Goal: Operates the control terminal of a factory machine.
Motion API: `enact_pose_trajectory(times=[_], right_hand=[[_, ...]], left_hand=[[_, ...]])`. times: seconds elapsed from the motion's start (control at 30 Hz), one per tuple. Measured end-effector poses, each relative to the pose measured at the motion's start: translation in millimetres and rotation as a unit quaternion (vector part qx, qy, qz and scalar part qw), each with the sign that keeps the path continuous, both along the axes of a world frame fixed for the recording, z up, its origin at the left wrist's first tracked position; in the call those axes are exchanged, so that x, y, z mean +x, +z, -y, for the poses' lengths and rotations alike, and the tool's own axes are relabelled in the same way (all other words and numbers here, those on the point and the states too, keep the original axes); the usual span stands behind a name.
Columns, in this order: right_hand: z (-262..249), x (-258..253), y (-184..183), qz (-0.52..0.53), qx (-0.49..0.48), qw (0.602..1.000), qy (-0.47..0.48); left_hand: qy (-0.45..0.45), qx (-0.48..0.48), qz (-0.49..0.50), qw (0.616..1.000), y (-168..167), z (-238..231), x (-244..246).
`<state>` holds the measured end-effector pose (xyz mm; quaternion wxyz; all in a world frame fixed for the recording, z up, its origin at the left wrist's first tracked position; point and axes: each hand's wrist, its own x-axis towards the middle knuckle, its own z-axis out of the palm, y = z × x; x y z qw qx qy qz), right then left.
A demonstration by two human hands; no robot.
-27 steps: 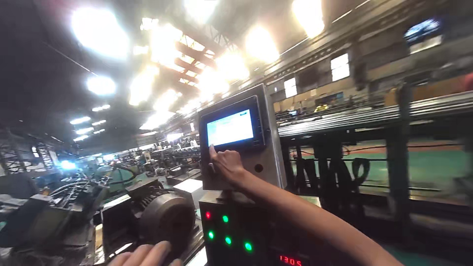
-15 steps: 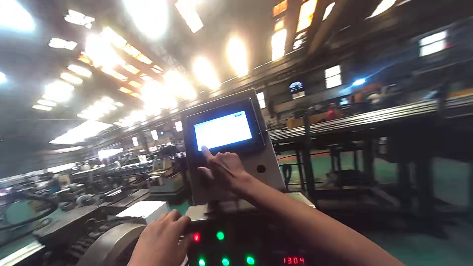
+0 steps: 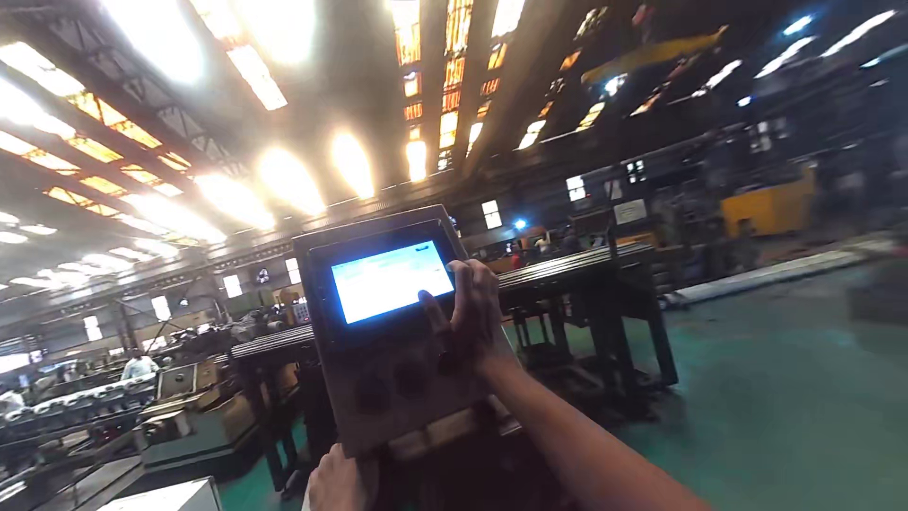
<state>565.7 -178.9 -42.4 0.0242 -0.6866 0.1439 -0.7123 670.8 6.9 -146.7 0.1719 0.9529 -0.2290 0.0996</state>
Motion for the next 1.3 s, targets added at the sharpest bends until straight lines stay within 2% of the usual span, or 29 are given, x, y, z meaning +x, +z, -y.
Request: enact_pose_trajectory(times=[0.2,0.37,0.77,1.3], right_hand=[[5.6,4.2,-2.3,0.005,-0.029,1.0,-0.008],[3.3,-1.2,-3.7,-0.011,-0.012,1.0,0.018],[5.5,3.8,-6.2,0.045,-0.031,0.998,0.037],[-0.3,0.5,-4.6,0.011,0.0,0.999,0.036]], left_hand=[[-0.053,0.07,0.012,0.996,7.1,-4.5,10.5],[-0.04,0.057,0.027,0.997,5.3,-4.2,8.4],[-0.019,0.057,0.0,0.998,5.6,-0.7,11.2],[0.005,0.069,-0.025,0.997,7.0,0.6,11.0]])
